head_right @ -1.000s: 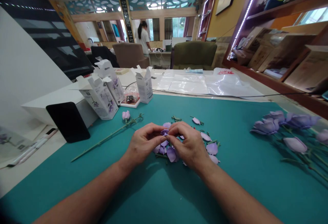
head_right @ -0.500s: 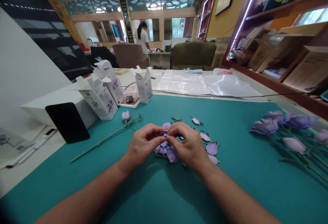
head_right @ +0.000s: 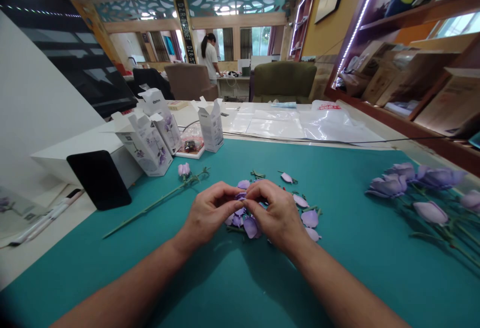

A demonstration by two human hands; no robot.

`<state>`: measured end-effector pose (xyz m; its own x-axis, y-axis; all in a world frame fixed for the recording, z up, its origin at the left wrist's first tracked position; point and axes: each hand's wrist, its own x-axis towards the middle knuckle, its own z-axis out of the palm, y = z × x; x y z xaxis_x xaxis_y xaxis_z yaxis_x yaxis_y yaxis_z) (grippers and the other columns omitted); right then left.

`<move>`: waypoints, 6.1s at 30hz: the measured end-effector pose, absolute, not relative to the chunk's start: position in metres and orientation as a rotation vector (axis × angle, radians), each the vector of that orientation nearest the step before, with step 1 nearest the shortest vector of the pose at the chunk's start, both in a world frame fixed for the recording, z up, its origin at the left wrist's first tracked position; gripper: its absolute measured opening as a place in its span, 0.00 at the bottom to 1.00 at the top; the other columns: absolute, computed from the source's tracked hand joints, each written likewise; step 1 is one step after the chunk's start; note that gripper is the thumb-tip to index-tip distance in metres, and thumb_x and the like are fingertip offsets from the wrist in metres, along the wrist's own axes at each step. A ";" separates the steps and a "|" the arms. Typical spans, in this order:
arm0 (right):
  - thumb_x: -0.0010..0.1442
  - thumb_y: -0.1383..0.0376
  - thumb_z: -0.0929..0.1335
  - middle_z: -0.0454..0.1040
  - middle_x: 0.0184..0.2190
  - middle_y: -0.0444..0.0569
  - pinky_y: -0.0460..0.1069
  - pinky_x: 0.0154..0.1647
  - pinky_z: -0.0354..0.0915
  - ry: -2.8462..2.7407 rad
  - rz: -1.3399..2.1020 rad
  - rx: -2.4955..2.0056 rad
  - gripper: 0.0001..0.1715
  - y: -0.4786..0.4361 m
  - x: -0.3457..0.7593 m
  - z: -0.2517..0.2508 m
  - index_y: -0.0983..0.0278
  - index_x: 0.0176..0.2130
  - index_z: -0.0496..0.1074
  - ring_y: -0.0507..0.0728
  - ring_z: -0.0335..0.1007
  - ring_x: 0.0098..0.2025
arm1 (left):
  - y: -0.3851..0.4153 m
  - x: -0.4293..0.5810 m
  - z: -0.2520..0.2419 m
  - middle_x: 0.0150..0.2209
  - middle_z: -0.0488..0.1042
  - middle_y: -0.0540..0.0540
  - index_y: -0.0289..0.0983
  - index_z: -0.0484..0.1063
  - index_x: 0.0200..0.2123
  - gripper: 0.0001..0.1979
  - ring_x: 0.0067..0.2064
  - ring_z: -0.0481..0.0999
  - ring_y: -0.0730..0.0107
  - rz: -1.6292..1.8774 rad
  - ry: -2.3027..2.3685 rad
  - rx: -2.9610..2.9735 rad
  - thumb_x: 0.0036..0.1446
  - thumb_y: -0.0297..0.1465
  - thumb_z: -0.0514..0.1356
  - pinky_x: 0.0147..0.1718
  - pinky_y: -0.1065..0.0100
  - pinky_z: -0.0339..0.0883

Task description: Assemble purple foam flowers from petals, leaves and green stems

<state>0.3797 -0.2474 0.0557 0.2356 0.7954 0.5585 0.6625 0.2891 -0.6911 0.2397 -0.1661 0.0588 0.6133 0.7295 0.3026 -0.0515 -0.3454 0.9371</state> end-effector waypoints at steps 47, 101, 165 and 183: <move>0.46 0.64 0.73 0.72 0.34 0.52 0.49 0.28 0.57 -2.178 0.128 -2.190 0.11 -0.248 0.375 0.046 0.62 0.32 0.72 0.60 0.68 0.36 | -0.141 0.243 0.054 0.30 0.78 0.43 0.33 0.69 0.34 0.02 0.26 0.77 0.74 0.533 0.622 0.898 0.54 0.24 0.60 0.26 0.74 0.72; 0.64 0.60 0.61 0.75 0.37 0.52 0.51 0.45 0.60 -2.274 0.076 -1.895 0.16 -0.207 0.402 0.037 0.63 0.37 0.76 0.57 0.68 0.40 | -0.109 0.238 0.043 0.30 0.72 0.46 0.35 0.67 0.37 0.11 0.27 0.73 0.74 0.670 0.786 1.030 0.48 0.22 0.54 0.25 0.72 0.69; 0.44 0.57 0.73 0.74 0.27 0.45 0.46 0.24 0.61 -0.901 0.841 -1.383 0.17 -0.219 0.392 0.060 0.64 0.33 0.72 0.51 0.69 0.25 | -0.129 0.239 0.055 0.27 0.72 0.50 0.36 0.76 0.30 0.07 0.29 0.65 0.74 0.701 0.590 1.708 0.46 0.32 0.64 0.31 0.71 0.61; 0.48 0.52 0.72 0.72 0.25 0.45 0.48 0.27 0.62 -1.180 0.537 -1.403 0.19 -0.222 0.389 0.060 0.64 0.32 0.71 0.52 0.66 0.28 | -0.125 0.234 0.051 0.34 0.75 0.46 0.35 0.76 0.45 0.17 0.35 0.70 0.70 0.631 0.527 1.773 0.53 0.34 0.60 0.36 0.69 0.64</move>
<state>0.3892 -0.2218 0.0598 0.3861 0.8697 0.3075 0.3398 0.1759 -0.9239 0.2339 -0.1249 0.0510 0.7570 0.6355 0.1522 0.0367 -0.2738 0.9611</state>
